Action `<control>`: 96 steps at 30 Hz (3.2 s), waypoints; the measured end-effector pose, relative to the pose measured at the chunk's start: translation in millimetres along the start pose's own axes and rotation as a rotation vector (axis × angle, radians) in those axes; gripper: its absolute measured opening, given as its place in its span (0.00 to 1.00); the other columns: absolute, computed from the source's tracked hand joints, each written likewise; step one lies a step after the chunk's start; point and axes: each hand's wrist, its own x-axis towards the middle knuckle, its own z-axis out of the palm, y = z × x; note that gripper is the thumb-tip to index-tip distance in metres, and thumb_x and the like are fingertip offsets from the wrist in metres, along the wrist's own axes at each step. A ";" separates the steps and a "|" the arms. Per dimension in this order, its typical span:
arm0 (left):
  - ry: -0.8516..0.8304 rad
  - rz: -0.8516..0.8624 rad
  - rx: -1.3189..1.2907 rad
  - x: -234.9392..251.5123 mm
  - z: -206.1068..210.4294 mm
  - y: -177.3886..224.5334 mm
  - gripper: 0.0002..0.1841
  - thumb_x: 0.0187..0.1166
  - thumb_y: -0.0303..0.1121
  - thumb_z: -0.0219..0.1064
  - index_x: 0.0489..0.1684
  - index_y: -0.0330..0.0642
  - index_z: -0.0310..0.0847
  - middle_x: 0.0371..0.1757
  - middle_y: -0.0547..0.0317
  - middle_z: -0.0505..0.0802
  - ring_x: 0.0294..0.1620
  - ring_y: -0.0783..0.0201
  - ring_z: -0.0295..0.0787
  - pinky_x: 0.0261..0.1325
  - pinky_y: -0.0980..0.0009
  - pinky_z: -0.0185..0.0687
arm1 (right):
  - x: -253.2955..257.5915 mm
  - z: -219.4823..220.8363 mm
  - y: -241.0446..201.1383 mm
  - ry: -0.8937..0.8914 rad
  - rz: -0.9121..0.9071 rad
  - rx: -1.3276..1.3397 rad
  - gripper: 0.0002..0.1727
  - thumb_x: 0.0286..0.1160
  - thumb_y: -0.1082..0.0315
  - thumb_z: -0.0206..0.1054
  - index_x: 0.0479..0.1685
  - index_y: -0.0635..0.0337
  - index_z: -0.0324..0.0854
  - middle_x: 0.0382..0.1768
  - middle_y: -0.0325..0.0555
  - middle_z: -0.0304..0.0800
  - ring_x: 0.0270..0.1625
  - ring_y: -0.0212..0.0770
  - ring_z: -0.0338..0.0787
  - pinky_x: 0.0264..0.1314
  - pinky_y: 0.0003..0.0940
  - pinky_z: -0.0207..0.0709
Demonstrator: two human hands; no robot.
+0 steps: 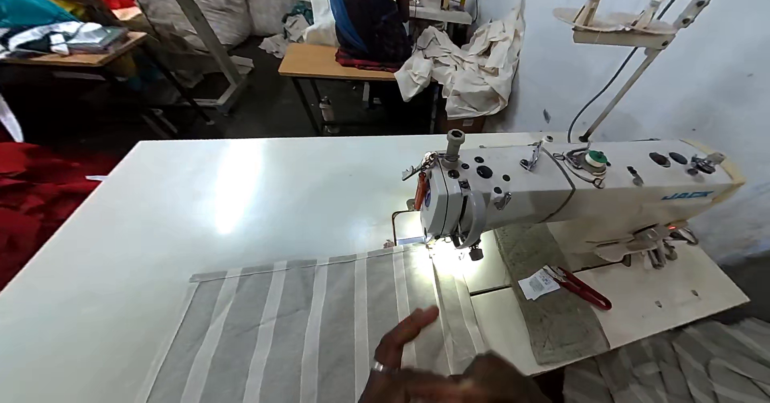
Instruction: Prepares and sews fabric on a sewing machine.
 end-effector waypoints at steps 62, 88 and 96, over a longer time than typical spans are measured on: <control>-0.021 -0.037 0.800 140.1 -38.5 -114.8 0.12 0.77 0.40 0.63 0.34 0.48 0.92 0.59 0.63 0.94 0.85 0.54 0.70 0.84 0.25 0.18 | 106.7 -18.9 128.4 0.273 -0.111 -0.749 0.11 0.57 0.63 0.76 0.32 0.61 0.85 0.27 0.36 0.87 0.32 0.20 0.88 0.37 0.15 0.83; -0.019 -0.016 0.786 140.0 -38.9 -115.3 0.11 0.77 0.40 0.63 0.36 0.49 0.93 0.60 0.64 0.93 0.85 0.55 0.69 0.85 0.25 0.20 | 105.0 -21.0 129.8 0.264 -0.151 -0.804 0.08 0.58 0.65 0.75 0.29 0.60 0.86 0.27 0.37 0.87 0.31 0.22 0.86 0.36 0.16 0.82; -0.022 -0.003 0.789 139.4 -38.6 -114.8 0.12 0.77 0.38 0.62 0.35 0.47 0.93 0.60 0.63 0.93 0.86 0.54 0.69 0.84 0.25 0.20 | 105.2 -21.4 129.6 0.259 -0.176 -0.818 0.08 0.59 0.65 0.75 0.29 0.60 0.85 0.27 0.38 0.86 0.30 0.22 0.85 0.35 0.15 0.81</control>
